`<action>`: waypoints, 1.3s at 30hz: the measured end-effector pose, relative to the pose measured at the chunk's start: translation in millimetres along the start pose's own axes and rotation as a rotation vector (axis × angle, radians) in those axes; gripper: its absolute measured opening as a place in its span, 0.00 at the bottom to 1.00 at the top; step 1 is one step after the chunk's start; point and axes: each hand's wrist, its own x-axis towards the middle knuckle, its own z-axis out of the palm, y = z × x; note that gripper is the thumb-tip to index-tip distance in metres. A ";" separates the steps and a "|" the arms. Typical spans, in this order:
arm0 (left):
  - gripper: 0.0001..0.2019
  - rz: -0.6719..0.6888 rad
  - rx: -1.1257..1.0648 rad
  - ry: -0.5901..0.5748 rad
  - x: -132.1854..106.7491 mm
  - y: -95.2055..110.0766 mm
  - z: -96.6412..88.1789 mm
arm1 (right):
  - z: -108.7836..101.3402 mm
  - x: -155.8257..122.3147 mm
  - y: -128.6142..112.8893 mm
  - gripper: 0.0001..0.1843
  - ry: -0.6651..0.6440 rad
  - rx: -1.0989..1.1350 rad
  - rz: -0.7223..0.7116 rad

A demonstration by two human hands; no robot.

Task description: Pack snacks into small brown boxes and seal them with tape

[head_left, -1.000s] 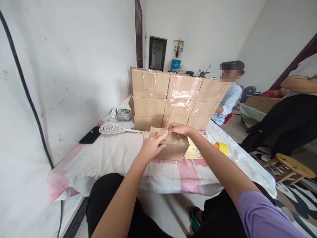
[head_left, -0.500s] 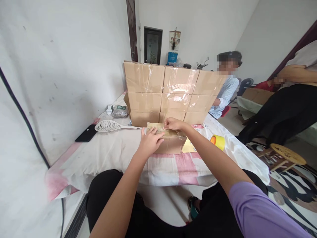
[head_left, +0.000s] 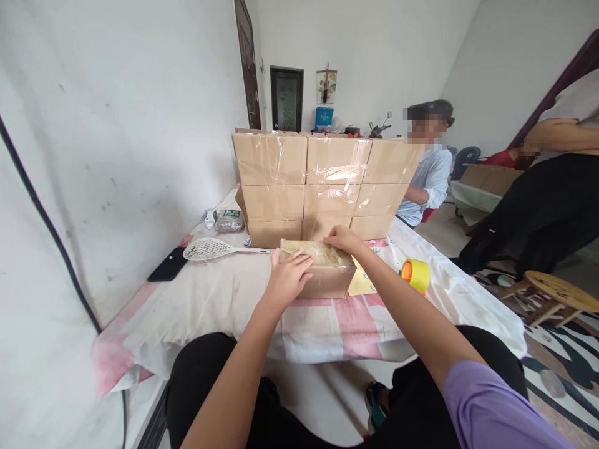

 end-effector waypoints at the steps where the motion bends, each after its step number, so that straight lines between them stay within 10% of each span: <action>1: 0.17 0.000 0.000 -0.001 -0.3 -0.1 -0.3 | -5.4 0.5 12.0 0.13 0.056 -0.026 0.018; 6: 0.16 -0.026 0.033 0.022 0.7 2.7 2.1 | -33.8 -25.5 102.2 0.07 0.184 -0.172 0.117; 11: 0.14 -0.012 0.039 0.022 3.2 8.5 7.5 | -29.2 -63.9 160.7 0.08 0.001 -0.260 0.024; 27: 0.12 0.025 0.137 0.070 4.7 6.9 13.3 | 10.1 -73.7 145.1 0.16 -0.329 -0.382 0.027; 39: 0.13 0.101 0.115 0.098 3.6 -11.6 11.5 | 12.0 -81.4 131.5 0.20 -0.144 -0.282 -0.118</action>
